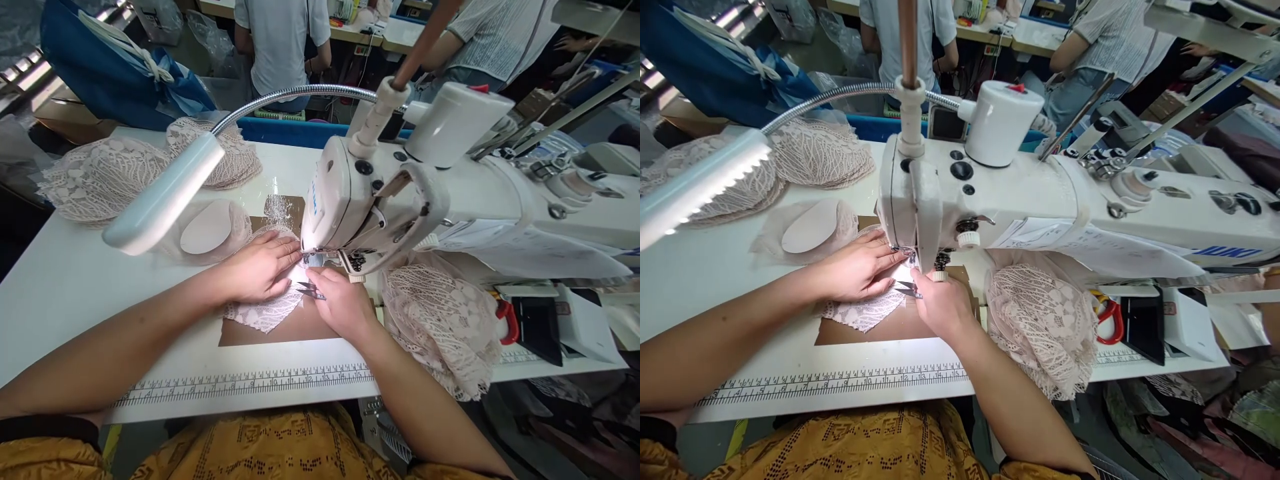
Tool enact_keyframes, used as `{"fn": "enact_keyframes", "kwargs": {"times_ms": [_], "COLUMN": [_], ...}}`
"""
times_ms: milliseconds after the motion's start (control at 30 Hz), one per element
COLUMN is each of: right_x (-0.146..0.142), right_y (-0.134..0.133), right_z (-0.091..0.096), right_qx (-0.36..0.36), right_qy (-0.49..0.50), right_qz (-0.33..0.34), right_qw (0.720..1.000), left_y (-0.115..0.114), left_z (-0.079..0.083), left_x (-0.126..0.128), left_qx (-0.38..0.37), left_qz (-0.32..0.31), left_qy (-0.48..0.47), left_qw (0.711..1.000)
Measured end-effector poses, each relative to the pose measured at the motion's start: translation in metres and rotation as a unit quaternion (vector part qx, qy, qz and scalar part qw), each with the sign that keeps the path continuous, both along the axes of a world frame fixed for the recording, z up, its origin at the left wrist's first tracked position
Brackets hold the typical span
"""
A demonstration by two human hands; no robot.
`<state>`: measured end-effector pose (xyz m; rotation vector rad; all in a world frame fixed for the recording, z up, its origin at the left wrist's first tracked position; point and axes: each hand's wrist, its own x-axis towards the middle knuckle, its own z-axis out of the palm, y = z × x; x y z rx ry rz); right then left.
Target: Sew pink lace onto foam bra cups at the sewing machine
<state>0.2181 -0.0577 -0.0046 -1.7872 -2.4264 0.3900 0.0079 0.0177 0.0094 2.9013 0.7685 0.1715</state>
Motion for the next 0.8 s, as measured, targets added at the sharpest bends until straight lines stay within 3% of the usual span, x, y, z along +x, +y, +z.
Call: {"fn": "enact_keyframes", "kwargs": {"times_ms": [300, 567, 800], "right_x": [-0.001, -0.002, -0.002], "right_y": [0.0, 0.0, 0.0], "right_z": [0.001, 0.002, 0.005], "right_qx": [-0.007, -0.025, 0.009], "right_qy": [-0.006, -0.009, 0.056], "right_qz": [0.002, 0.008, 0.002], "right_qw": [1.0, 1.0, 0.998], "left_y": [0.002, 0.009, 0.008], "left_z": [-0.008, -0.013, -0.015], "left_x": [-0.003, -0.006, -0.009], "left_qx": [0.024, 0.046, 0.019], "left_qz": [-0.058, -0.032, -0.013], "left_qy": [-0.057, -0.055, -0.058], "left_qw": [0.996, 0.997, 0.998]}}
